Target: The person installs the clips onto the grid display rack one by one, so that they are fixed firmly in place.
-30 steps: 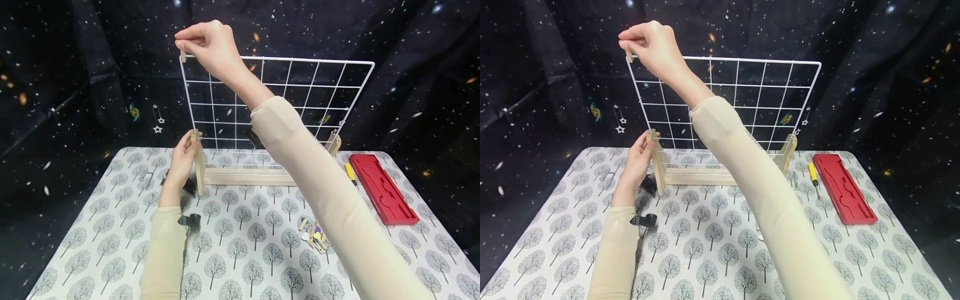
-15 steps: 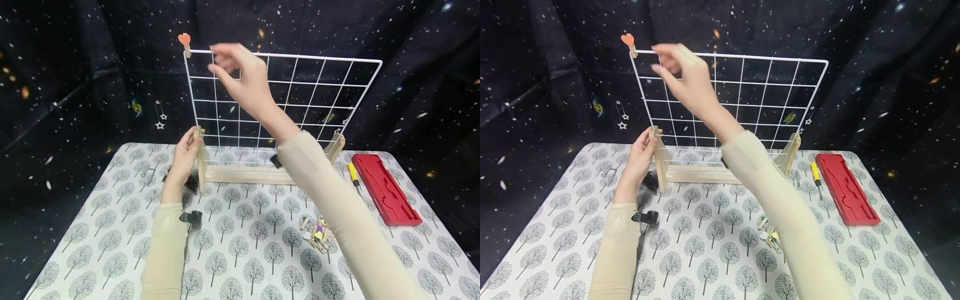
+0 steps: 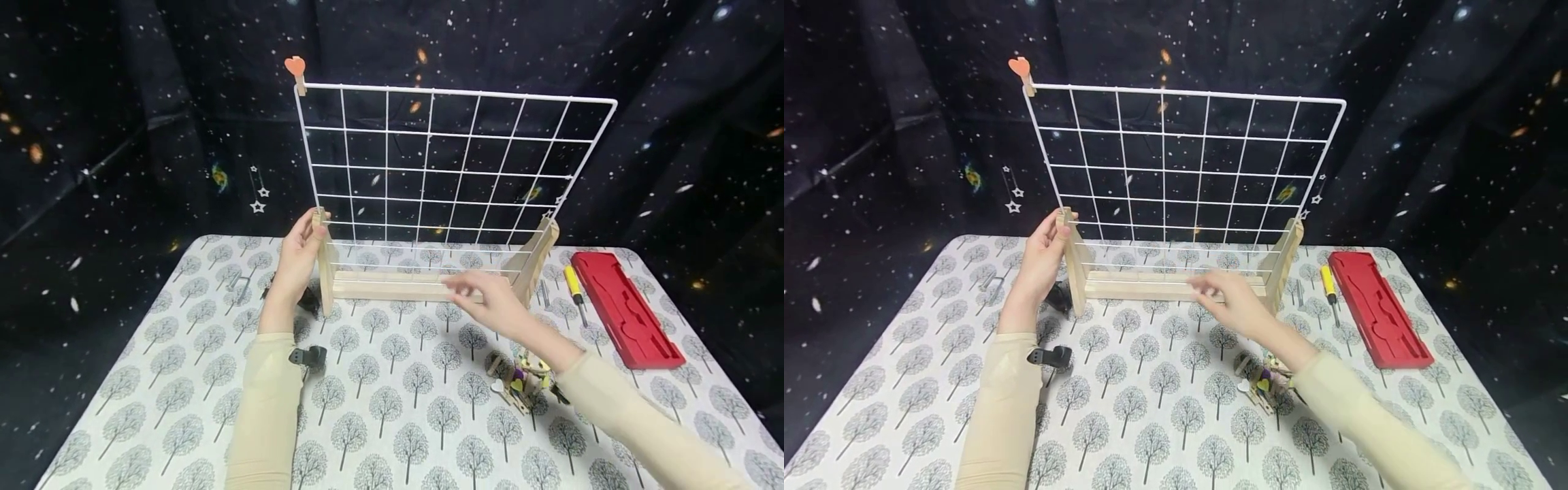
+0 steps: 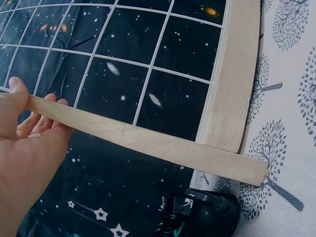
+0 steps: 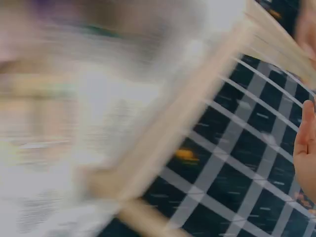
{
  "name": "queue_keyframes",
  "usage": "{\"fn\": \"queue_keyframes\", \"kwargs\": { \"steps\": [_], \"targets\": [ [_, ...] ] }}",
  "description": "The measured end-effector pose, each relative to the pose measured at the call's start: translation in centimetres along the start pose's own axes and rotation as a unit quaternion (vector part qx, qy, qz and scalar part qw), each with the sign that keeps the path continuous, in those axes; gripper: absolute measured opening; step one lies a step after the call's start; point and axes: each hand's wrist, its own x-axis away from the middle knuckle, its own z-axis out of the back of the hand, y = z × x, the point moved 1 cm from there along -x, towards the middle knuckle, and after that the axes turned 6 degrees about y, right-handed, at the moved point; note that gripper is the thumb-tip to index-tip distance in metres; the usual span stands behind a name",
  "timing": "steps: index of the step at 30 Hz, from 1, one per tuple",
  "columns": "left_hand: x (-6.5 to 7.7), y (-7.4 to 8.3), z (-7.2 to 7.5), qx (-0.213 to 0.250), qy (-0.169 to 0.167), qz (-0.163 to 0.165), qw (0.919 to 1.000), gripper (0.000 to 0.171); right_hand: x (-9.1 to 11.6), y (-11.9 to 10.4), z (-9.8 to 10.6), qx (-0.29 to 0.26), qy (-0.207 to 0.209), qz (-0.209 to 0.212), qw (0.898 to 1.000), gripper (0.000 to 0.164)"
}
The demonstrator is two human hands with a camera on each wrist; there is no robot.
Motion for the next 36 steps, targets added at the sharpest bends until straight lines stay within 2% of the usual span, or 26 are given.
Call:
{"fn": "queue_keyframes", "kwargs": {
  "steps": [6, 9, 12, 18, 21, 24, 30, 36],
  "targets": [
    [0.3, 1.0, -0.1, -0.003, -0.004, 0.007, 1.0000, 0.051, 6.8, 3.5, 1.0, 0.017, -0.073, -0.017, 0.997, 0.023],
    [0.6, 1.5, -0.2, -0.004, -0.005, 0.001, 1.0000, 0.049, 9.1, 4.3, 1.5, 0.030, -0.116, -0.005, 0.993, 0.022],
    [0.6, 1.5, -0.2, -0.005, -0.007, 0.001, 1.0000, 0.049, 10.3, 4.7, 1.9, 0.038, -0.146, 0.016, 0.988, 0.023],
    [0.0, 0.5, 0.1, 0.003, -0.003, -0.002, 1.0000, 0.048, 10.5, 4.7, 1.7, 0.059, -0.170, 0.034, 0.983, 0.024],
    [0.0, 0.0, 0.0, 0.000, -0.002, 0.000, 1.0000, 0.049, 10.5, 4.7, 1.2, 0.065, -0.188, 0.046, 0.979, 0.020],
    [-0.1, -0.1, -0.1, -0.002, -0.003, 0.001, 1.0000, 0.050, 10.6, 4.7, 1.1, 0.055, -0.189, 0.052, 0.979, 0.015],
    [-0.1, -0.1, -0.2, -0.001, -0.008, 0.002, 1.0000, 0.053, 10.9, 4.6, 1.6, 0.037, -0.187, 0.001, 0.982, 0.012],
    [0.3, 0.7, 0.0, -0.006, -0.006, 0.016, 0.9998, 0.053, 10.7, 4.4, 2.2, 0.046, -0.150, -0.038, 0.987, 0.016]
  ]
}}
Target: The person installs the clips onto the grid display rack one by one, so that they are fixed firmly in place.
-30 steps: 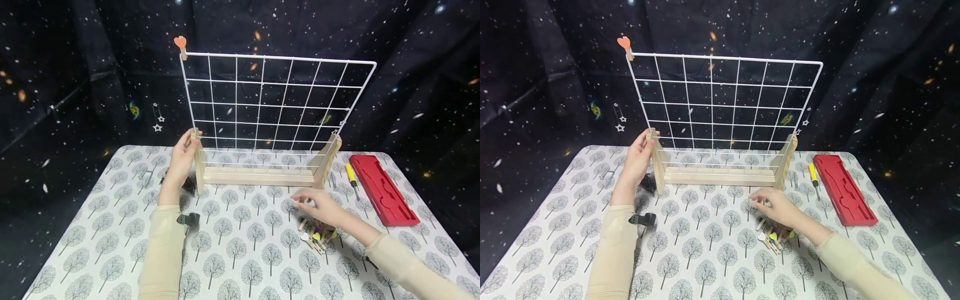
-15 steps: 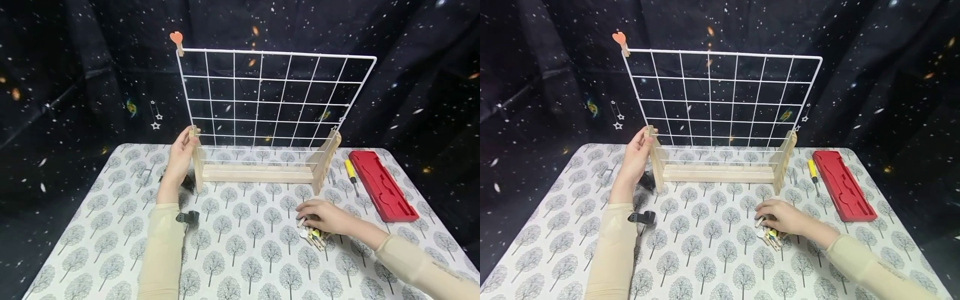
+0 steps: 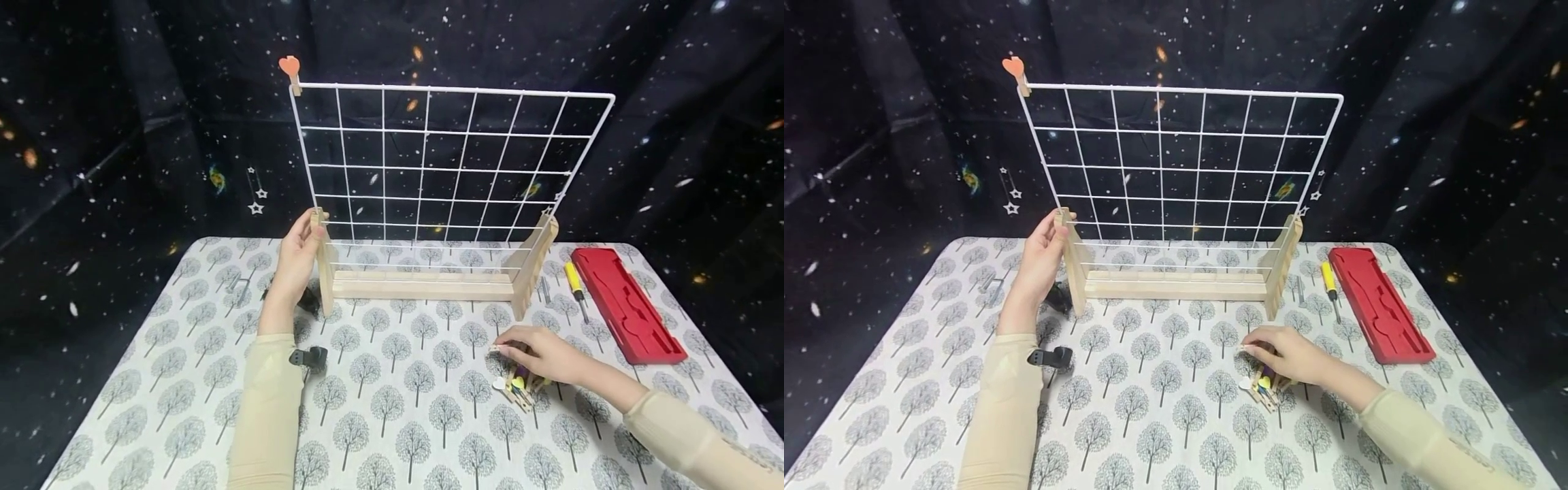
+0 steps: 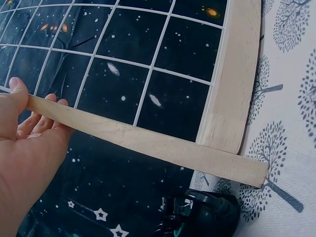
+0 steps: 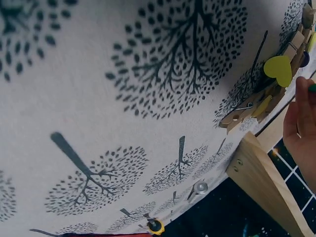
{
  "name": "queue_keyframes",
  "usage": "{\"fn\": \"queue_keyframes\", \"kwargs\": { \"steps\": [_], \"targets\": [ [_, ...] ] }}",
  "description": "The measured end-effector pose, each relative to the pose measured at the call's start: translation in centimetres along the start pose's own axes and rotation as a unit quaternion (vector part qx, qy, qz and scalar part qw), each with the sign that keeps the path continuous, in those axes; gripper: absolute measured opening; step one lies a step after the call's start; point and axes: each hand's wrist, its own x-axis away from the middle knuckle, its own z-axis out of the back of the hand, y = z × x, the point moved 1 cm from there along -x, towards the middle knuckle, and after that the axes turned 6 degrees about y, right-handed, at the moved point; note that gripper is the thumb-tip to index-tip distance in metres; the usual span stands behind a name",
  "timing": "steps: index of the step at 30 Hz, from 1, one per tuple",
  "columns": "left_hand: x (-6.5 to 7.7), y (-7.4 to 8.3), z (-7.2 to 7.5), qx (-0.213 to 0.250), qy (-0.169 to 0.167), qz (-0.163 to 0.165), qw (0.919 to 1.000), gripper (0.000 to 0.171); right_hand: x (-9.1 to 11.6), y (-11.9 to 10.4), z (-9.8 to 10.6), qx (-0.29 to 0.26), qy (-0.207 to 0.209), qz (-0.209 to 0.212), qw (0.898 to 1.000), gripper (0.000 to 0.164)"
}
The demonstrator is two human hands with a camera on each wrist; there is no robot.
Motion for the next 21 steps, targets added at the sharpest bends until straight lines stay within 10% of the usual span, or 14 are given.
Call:
{"fn": "queue_keyframes", "kwargs": {
  "steps": [10, 21],
  "targets": [
    [0.8, 0.9, -0.2, -0.014, -0.003, -0.005, 0.9999, 0.050, -0.8, -2.1, 1.9, -0.169, 0.055, -0.108, 0.978, 0.019],
    [0.7, 1.0, -0.2, -0.012, -0.006, -0.014, 0.9998, 0.050, -9.8, -7.1, 6.3, -0.238, 0.099, -0.026, 0.966, 0.025]
  ]
}}
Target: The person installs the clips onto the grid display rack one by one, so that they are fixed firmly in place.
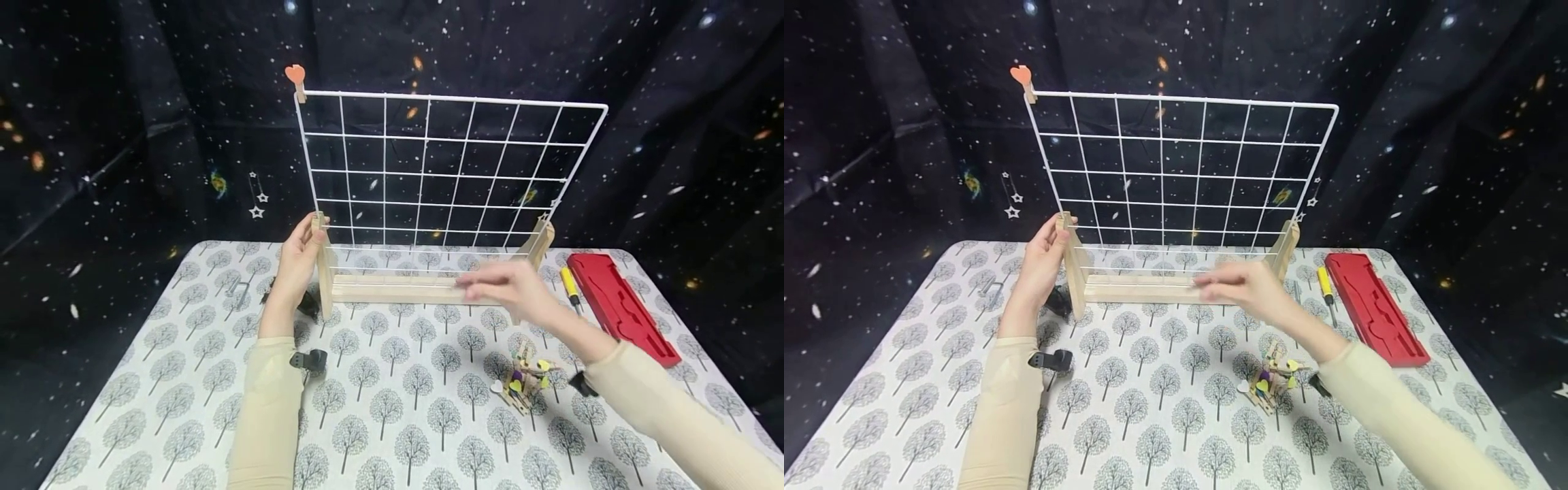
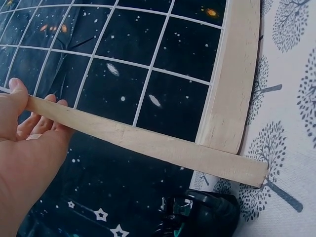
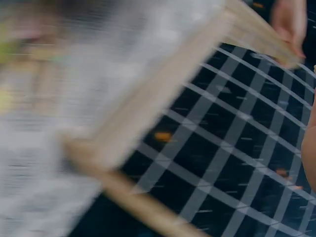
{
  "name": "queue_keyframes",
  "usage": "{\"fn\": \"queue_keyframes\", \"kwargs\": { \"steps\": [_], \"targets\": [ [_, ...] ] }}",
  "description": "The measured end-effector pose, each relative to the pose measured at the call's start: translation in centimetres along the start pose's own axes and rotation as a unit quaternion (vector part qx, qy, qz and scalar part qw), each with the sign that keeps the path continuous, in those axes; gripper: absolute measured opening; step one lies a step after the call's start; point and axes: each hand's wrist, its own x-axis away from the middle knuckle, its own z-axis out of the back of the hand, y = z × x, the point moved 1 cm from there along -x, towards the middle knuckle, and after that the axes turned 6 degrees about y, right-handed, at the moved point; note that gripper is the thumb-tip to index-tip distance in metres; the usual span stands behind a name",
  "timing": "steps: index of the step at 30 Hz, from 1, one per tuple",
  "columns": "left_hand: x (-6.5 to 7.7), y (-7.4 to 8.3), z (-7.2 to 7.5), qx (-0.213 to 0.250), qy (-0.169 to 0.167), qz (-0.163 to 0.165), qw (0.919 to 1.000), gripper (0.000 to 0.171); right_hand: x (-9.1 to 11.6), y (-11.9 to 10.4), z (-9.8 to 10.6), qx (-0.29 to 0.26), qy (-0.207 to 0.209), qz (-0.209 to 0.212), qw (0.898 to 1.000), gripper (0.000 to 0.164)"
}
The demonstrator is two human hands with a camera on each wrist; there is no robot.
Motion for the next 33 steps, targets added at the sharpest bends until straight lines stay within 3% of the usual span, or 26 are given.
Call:
{"fn": "queue_keyframes", "kwargs": {
  "steps": [6, 9, 14, 16, 19, 22, 26, 33],
  "targets": [
    [-0.2, 0.1, -0.2, -0.004, -0.007, -0.002, 1.0000, 0.051, -6.9, -5.3, -0.2, -0.019, 0.001, 0.015, 1.000, 0.031],
    [-0.4, 0.3, -0.3, -0.005, -0.009, -0.006, 0.9999, 0.051, -10.1, -8.1, -0.2, -0.015, 0.009, 0.076, 0.997, 0.029],
    [-0.7, 0.7, -0.1, -0.006, -0.002, -0.013, 0.9999, 0.050, -14.6, -13.3, -0.3, 0.058, 0.089, 0.170, 0.980, 0.024],
    [-0.6, 0.7, 0.0, -0.007, -0.002, -0.013, 0.9999, 0.050, -15.8, -15.1, -0.3, 0.079, 0.108, 0.166, 0.977, 0.024],
    [-0.4, 0.6, 0.1, -0.011, -0.003, -0.006, 0.9999, 0.050, -17.4, -16.8, -0.3, 0.073, 0.118, 0.134, 0.981, 0.025],
    [-0.1, 0.5, 0.0, -0.017, 0.000, 0.001, 0.9999, 0.049, -18.6, -17.7, -0.4, 0.037, 0.125, 0.083, 0.988, 0.025],
    [0.1, 0.3, -0.1, -0.015, 0.002, 0.003, 0.9999, 0.048, -19.7, -18.4, -0.4, 0.023, 0.139, 0.039, 0.989, 0.024],
    [0.0, 0.3, -0.1, -0.015, 0.001, 0.003, 0.9999, 0.049, -20.7, -19.1, -0.4, 0.074, 0.121, 0.052, 0.989, 0.023]
  ]
}}
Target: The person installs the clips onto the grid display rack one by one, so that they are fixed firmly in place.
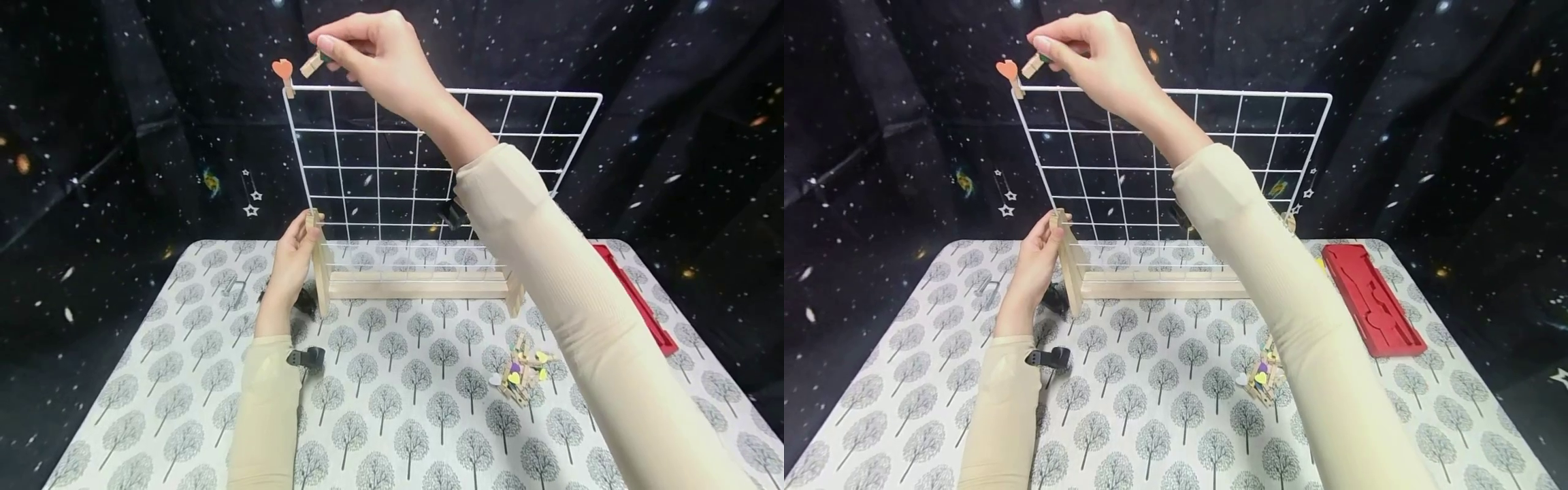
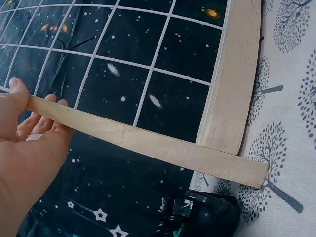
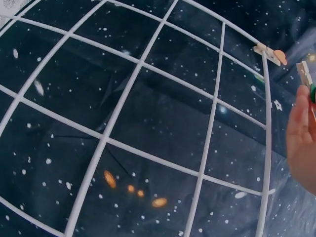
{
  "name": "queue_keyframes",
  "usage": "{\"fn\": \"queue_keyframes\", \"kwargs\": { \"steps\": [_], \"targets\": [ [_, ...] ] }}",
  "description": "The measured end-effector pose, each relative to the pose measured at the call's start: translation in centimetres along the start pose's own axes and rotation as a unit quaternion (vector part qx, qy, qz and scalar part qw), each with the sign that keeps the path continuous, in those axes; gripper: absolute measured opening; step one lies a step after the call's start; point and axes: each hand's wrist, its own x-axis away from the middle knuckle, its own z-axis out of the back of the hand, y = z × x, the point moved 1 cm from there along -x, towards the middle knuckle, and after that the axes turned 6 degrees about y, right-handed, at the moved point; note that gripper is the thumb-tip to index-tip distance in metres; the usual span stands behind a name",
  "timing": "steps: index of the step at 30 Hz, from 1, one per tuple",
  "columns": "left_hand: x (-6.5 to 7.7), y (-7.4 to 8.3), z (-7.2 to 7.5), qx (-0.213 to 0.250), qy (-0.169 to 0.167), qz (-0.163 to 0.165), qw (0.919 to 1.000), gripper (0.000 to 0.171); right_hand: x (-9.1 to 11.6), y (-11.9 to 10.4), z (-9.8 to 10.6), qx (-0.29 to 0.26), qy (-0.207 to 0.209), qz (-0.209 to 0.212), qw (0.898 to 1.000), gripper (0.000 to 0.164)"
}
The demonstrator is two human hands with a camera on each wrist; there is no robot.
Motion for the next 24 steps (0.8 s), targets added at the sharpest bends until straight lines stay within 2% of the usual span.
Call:
{"fn": "queue_keyframes", "kwargs": {
  "steps": [2, 8, 11, 19, 24],
  "targets": [
    [0.0, 0.1, 0.0, 0.002, -0.002, -0.004, 1.0000, 0.050, -0.3, -0.1, -0.1, 0.016, -0.006, 0.009, 1.000, 0.025],
    [-0.1, 0.3, -0.2, 0.008, -0.003, -0.011, 0.9999, 0.049, -1.9, 0.7, -0.6, -0.010, 0.023, -0.024, 0.999, 0.026],
    [-0.1, 0.3, -0.3, 0.004, -0.003, -0.008, 1.0000, 0.050, -2.5, 1.5, -0.9, 0.012, 0.027, -0.019, 0.999, 0.024],
    [0.0, 0.4, -0.5, 0.001, -0.003, -0.004, 1.0000, 0.050, -3.1, 2.3, -1.3, 0.088, 0.057, 0.055, 0.993, 0.021],
    [-0.1, -0.1, -0.4, 0.009, -0.002, -0.004, 0.9999, 0.051, -3.1, 1.9, -1.6, 0.122, 0.056, 0.084, 0.987, 0.020]
  ]
}}
